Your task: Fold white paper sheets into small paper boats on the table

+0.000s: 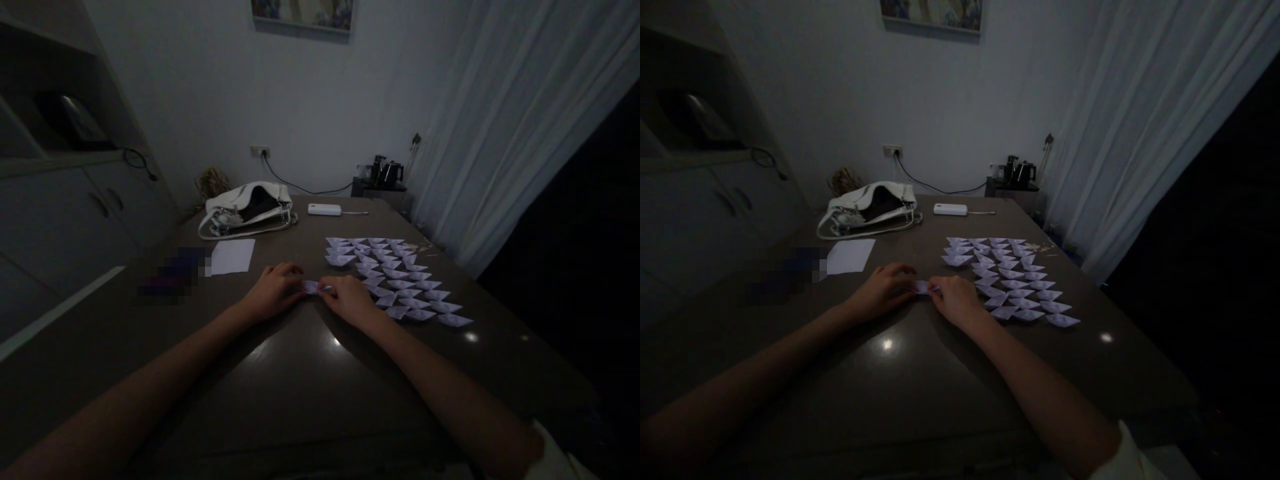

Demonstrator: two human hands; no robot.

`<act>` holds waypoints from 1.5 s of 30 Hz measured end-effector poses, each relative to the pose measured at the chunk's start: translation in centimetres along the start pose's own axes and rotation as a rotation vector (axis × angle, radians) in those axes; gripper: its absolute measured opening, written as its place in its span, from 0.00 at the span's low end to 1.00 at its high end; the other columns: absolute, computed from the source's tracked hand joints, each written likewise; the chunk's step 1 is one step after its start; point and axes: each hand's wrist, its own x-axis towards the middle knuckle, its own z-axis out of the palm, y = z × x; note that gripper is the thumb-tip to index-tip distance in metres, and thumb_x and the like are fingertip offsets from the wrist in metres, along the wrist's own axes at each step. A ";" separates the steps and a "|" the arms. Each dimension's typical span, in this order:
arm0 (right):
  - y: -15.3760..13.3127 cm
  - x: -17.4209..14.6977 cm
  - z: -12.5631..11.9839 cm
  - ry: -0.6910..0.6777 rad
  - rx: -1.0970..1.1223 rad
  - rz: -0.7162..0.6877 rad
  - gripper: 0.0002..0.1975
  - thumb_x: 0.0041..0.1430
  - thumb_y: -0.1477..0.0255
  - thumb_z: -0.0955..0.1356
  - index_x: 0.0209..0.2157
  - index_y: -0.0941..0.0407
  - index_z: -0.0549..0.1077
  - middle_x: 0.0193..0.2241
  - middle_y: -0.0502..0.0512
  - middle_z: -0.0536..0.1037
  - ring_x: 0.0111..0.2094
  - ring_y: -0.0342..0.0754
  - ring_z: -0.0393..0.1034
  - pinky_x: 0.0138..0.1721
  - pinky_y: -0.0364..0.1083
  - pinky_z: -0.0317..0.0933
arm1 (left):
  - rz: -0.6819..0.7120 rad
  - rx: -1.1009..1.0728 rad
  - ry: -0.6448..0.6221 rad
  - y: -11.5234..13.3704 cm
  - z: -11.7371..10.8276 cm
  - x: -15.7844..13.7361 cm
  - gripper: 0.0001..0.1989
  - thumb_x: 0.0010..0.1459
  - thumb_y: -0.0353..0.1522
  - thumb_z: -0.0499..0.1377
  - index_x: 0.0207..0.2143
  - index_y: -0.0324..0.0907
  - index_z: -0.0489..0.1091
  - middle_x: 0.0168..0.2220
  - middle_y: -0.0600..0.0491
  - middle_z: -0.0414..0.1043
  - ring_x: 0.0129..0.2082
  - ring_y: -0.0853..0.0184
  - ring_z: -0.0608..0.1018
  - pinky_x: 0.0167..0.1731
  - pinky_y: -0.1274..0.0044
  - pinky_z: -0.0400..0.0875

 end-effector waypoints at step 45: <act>1.6 0.6 -1.9 0.146 -0.252 0.117 0.11 0.61 0.75 0.65 0.38 0.54 0.81 0.44 0.61 0.74 0.48 0.56 0.62 0.46 0.50 0.56 | -0.075 -0.084 0.052 -0.2 0.5 0.1 0.12 0.63 0.32 0.53 0.48 0.43 0.68 0.48 0.47 0.71 0.50 0.57 0.73 0.49 0.63 0.65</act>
